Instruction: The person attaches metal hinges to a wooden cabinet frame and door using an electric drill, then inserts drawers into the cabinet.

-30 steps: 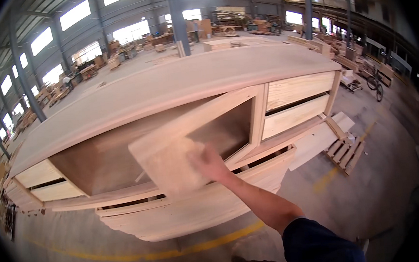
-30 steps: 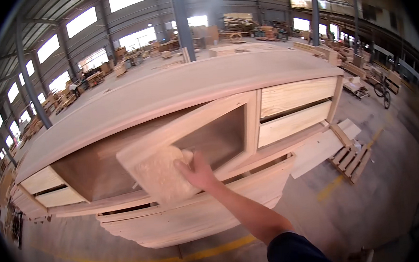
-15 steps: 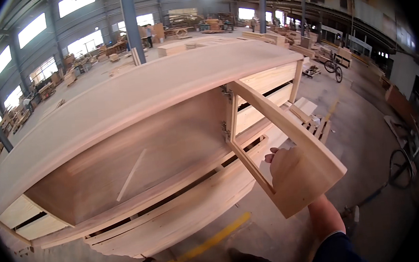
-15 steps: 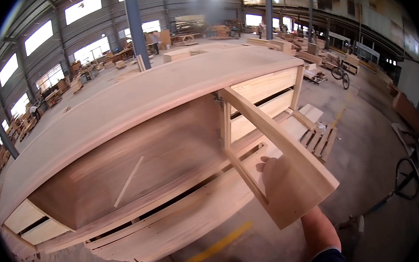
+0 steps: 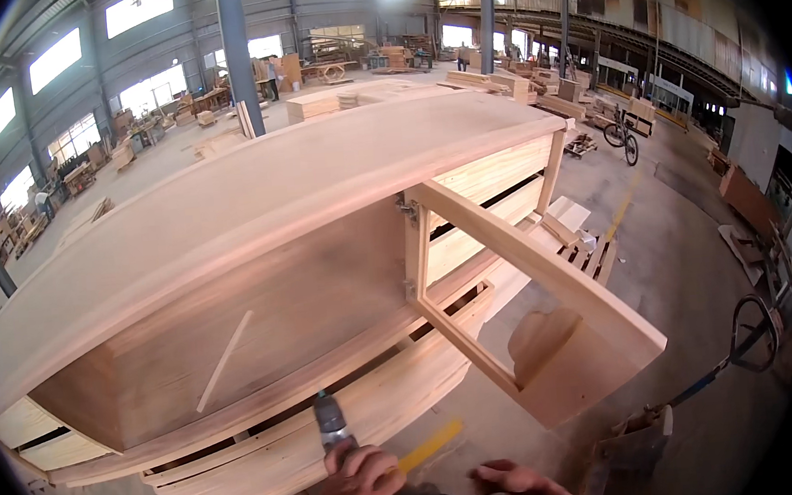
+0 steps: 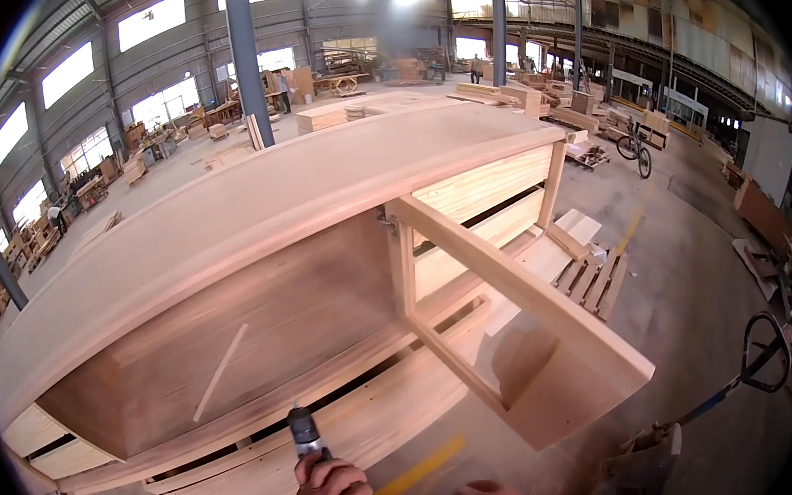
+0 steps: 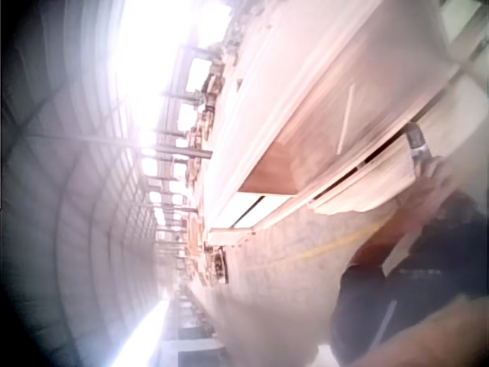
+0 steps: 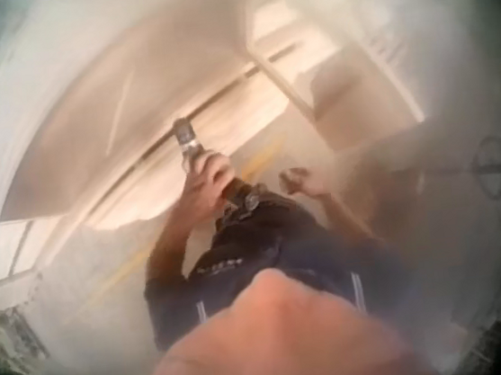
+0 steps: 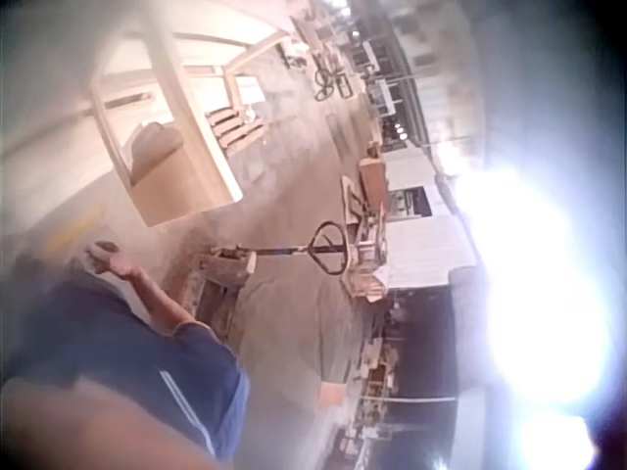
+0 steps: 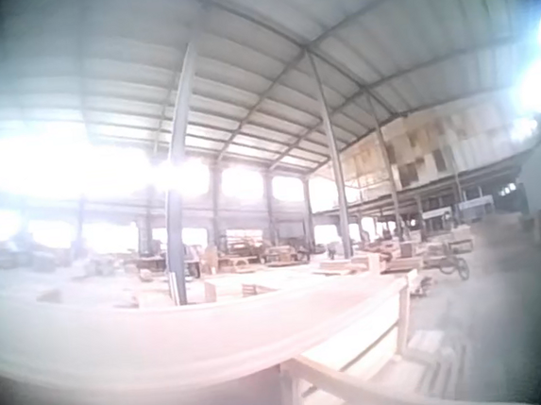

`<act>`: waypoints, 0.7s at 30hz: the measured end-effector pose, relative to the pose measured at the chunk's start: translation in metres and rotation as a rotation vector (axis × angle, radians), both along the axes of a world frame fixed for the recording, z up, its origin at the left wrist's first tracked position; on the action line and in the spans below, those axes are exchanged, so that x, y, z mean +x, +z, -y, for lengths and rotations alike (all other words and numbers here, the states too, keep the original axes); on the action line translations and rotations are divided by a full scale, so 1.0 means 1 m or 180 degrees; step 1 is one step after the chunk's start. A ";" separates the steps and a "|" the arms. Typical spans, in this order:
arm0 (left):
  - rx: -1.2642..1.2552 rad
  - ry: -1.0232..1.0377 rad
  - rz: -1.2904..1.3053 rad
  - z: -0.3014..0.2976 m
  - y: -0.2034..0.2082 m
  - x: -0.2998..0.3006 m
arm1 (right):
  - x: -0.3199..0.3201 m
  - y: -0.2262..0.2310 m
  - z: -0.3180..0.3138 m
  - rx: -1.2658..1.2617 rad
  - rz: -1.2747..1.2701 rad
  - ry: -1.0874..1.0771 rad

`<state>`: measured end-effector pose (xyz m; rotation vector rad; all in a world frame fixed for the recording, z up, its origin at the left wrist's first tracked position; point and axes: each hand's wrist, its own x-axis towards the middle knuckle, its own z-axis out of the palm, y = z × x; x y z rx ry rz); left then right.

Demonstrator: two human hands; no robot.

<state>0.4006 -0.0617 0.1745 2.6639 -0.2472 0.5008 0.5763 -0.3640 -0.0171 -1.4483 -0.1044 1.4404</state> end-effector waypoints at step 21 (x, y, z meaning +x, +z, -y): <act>-0.4680 0.1872 0.1129 -0.034 -0.119 0.106 | 0.074 0.163 -0.260 0.2343 0.0053 -0.1284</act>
